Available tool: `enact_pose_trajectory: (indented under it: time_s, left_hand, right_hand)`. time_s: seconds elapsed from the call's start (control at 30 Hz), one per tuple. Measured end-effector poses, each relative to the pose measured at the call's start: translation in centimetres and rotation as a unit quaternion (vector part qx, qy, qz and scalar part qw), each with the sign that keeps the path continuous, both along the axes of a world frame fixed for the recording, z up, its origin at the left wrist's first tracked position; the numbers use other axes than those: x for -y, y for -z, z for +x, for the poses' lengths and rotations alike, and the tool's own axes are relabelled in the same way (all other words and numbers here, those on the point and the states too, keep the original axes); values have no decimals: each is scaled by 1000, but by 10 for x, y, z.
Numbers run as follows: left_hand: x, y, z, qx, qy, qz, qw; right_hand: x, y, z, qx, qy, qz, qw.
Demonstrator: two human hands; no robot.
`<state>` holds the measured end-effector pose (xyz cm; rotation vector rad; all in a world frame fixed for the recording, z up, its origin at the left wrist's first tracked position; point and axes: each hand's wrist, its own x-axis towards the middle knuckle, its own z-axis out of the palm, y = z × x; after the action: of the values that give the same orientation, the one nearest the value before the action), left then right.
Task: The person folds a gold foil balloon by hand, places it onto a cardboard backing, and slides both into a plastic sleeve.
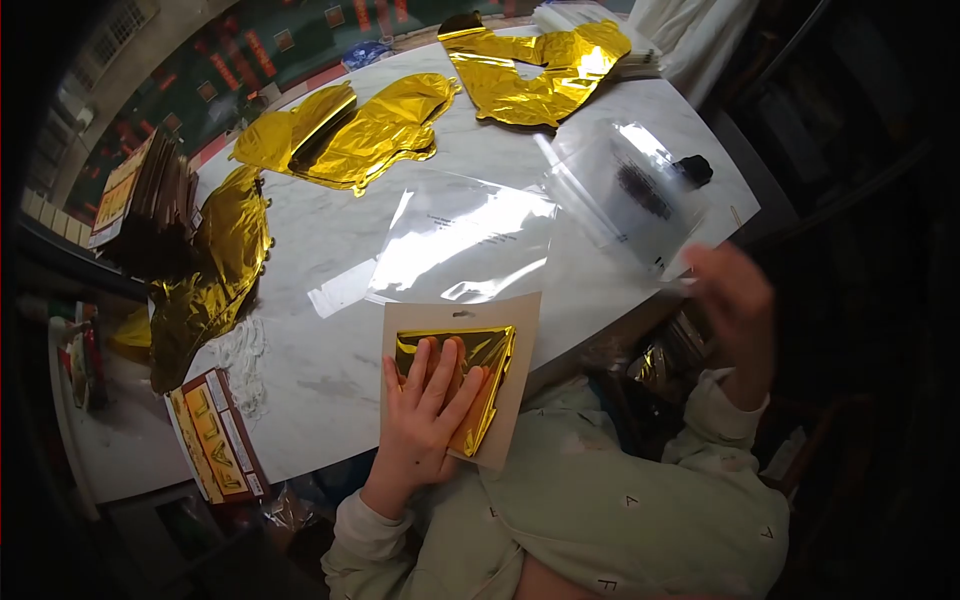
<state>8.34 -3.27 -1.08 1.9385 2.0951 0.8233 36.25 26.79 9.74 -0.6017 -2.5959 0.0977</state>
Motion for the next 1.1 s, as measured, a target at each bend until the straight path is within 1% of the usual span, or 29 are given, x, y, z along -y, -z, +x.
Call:
enact_pose_trajectory:
  time_s: [0.03, 0.07, 0.13, 0.17, 0.23, 0.27, 0.33, 0.37, 0.4, 0.47, 0.5, 0.53, 0.57, 0.6, 0.63, 0.7, 0.73, 0.8, 0.83, 0.87, 0.9, 1.03, 1.1]
  left_hand:
    - [0, 1, 0, -4, 1, 1, 1000]
    - [0, 2, 0, -7, 2, 3, 1000]
    - [0, 2, 1, -13, 2, 1, 1000]
    - [0, 2, 1, -19, 4, -1, 1000]
    - [0, 3, 0, -25, 5, -1, 1000]
    - [0, 3, 0, -32, 10, -1, 999]
    - [-1, -3, 1, -37, 12, -6, 999]
    - [-2, -6, 1, -41, 18, -9, 999]
    - [-2, -6, 0, -41, 15, -9, 999]
    - [-2, -6, 0, -58, 26, -15, 998]
    - [-3, -6, 0, -57, 24, -16, 998]
    - [-2, -6, 0, -63, 25, -24, 997]
    - [-3, -6, 1, -69, 27, -32, 997]
    - [-2, -6, 1, -68, 26, -33, 997]
    - [-2, -7, 1, -70, 30, -38, 996]
    - [-3, -8, 1, -73, 32, -43, 996]
    - [-3, -9, 1, -84, 45, -60, 994]
    - [-1, -9, 1, -95, 55, -78, 991]
    - [0, -8, 0, -102, 64, -79, 990]
    - [1, -7, -1, -109, 72, -80, 988]
    - [2, -8, -2, -110, 70, -80, 988]
    - [9, -8, -9, -96, 87, -83, 988]
    - [11, -9, -10, -92, 93, -82, 988]
  right_hand:
    - [-4, -8, 3, -63, 74, 36, 995]
    - [-10, -10, 0, -63, 71, 37, 995]
    - [-25, -11, -9, -161, 199, 8, 967]
    - [-35, -4, -15, -162, 195, 8, 967]
    - [-55, 24, -29, -95, 181, 31, 978]
    - [-60, 35, -34, -96, 177, 29, 979]
    - [-69, 58, -42, -5, 216, -84, 973]
    - [-82, 79, -37, 12, 204, -25, 978]
    - [-82, 82, -45, 13, 201, -24, 979]
    - [-80, 89, -58, 7, 177, 154, 972]
    - [-69, 85, -71, 8, 175, 153, 972]
    - [-50, 76, -91, -65, 89, 27, 993]
    - [-32, 69, -109, -136, 1, -100, 986]
    - [-16, 66, -124, -112, -72, -212, 968]
    - [-7, 66, -137, -59, -158, -219, 961]
    - [3, 75, -167, 6, -296, -316, 901]
    - [6, 78, -183, 6, -297, -317, 901]
    - [15, 82, -209, 42, -290, -357, 887]
    - [21, 87, -217, 42, -293, -357, 886]
    - [27, 92, -224, 35, -281, -338, 898]
    - [30, 96, -228, 29, -269, -319, 908]
    - [31, 107, -227, 4, -296, -315, 902]
    - [30, 106, -223, 10, -321, -341, 883]
